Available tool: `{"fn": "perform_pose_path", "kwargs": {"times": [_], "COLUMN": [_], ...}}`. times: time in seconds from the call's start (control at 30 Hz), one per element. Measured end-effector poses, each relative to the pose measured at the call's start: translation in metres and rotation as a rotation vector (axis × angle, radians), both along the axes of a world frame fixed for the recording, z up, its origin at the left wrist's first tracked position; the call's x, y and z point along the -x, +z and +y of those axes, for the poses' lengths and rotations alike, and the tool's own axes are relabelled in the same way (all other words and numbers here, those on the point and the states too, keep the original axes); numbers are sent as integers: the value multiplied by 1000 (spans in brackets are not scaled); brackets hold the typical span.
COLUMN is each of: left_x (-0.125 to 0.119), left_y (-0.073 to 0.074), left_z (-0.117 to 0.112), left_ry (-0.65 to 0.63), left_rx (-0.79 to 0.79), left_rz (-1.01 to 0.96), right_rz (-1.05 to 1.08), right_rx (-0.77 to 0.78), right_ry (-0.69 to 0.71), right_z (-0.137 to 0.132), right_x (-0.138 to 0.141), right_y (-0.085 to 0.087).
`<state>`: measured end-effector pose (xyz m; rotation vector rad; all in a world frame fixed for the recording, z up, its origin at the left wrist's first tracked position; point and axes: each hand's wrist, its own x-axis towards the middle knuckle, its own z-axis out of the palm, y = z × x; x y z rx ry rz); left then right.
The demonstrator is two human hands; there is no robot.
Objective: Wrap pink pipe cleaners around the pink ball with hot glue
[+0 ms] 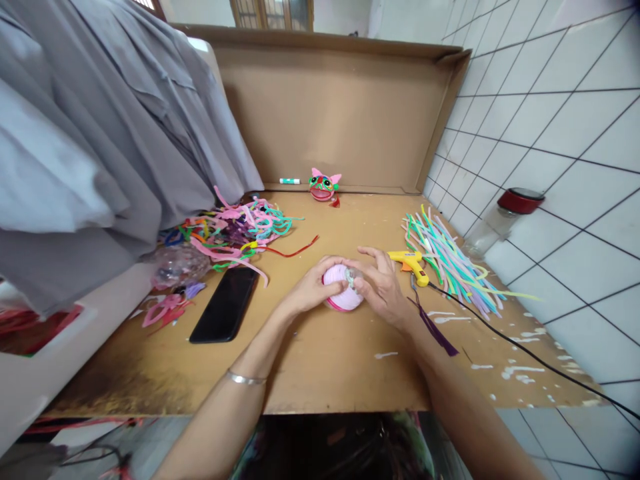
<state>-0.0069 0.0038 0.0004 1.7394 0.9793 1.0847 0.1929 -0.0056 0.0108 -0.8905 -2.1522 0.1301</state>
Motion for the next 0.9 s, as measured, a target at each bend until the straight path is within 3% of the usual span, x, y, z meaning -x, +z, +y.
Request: {"fn": "perform_pose_path", "kwargs": {"times": [0.43,0.73,0.9], "left_x": [0,2,2], "left_y": [2,2,1], "left_z": [-2,0,0], "left_ry": [4,-4,-25], "left_rx": [42,34,46], "left_rz": [5,22,25], "right_rz": [-71,-50,66], "right_rx": [-28,26,109], "right_ry": [-32,-34,-10], "right_z": [-3,-2,2], "right_x": [6,8,4], "right_y": [-1,-2,-5]}}
